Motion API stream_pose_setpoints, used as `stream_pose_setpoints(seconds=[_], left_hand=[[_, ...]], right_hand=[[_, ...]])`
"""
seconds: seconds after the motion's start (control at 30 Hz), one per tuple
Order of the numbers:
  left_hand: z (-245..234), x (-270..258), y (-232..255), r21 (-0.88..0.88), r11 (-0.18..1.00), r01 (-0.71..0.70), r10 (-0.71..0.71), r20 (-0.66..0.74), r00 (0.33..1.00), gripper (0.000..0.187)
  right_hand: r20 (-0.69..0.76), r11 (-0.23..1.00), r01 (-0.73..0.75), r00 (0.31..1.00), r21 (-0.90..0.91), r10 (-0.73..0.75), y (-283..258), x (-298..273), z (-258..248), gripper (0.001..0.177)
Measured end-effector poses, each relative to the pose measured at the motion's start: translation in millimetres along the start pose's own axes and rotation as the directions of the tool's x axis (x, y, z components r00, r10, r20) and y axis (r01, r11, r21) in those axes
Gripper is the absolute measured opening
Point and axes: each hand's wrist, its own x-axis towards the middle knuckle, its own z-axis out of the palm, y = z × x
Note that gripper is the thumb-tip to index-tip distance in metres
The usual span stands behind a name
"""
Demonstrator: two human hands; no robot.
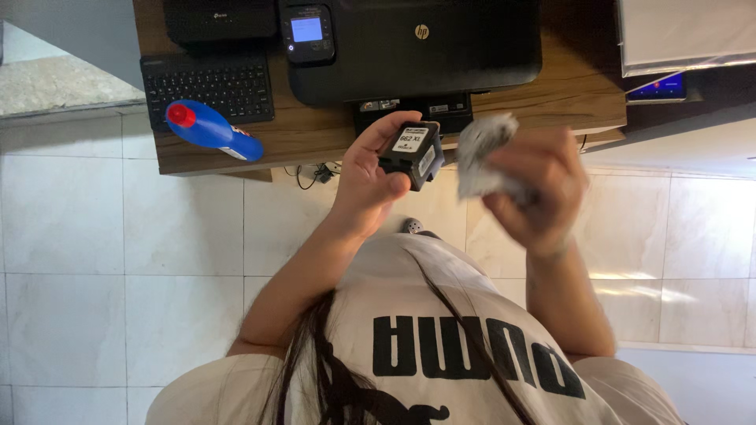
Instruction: The person opens the printer, removes a black ink cartridge, peels off its protective strip, and wipes it with a cloth. They then place the cartridge back into the printer and close the access door.
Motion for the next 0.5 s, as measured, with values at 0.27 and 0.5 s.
stream_pose_setpoints(seconds=[0.27,0.5], left_hand=[[3,-3,2,0.097,0.995,0.012,-0.015,0.038,0.999,0.084],[-1,-1,5,0.105,0.994,0.028,-0.030,0.018,0.999,0.084]], right_hand=[[0.048,0.993,0.083,0.996,-0.084,-0.079,-15,12,11,0.025],[0.079,0.986,0.085,0.994,-0.145,-0.074,-16,17,11,0.030]])
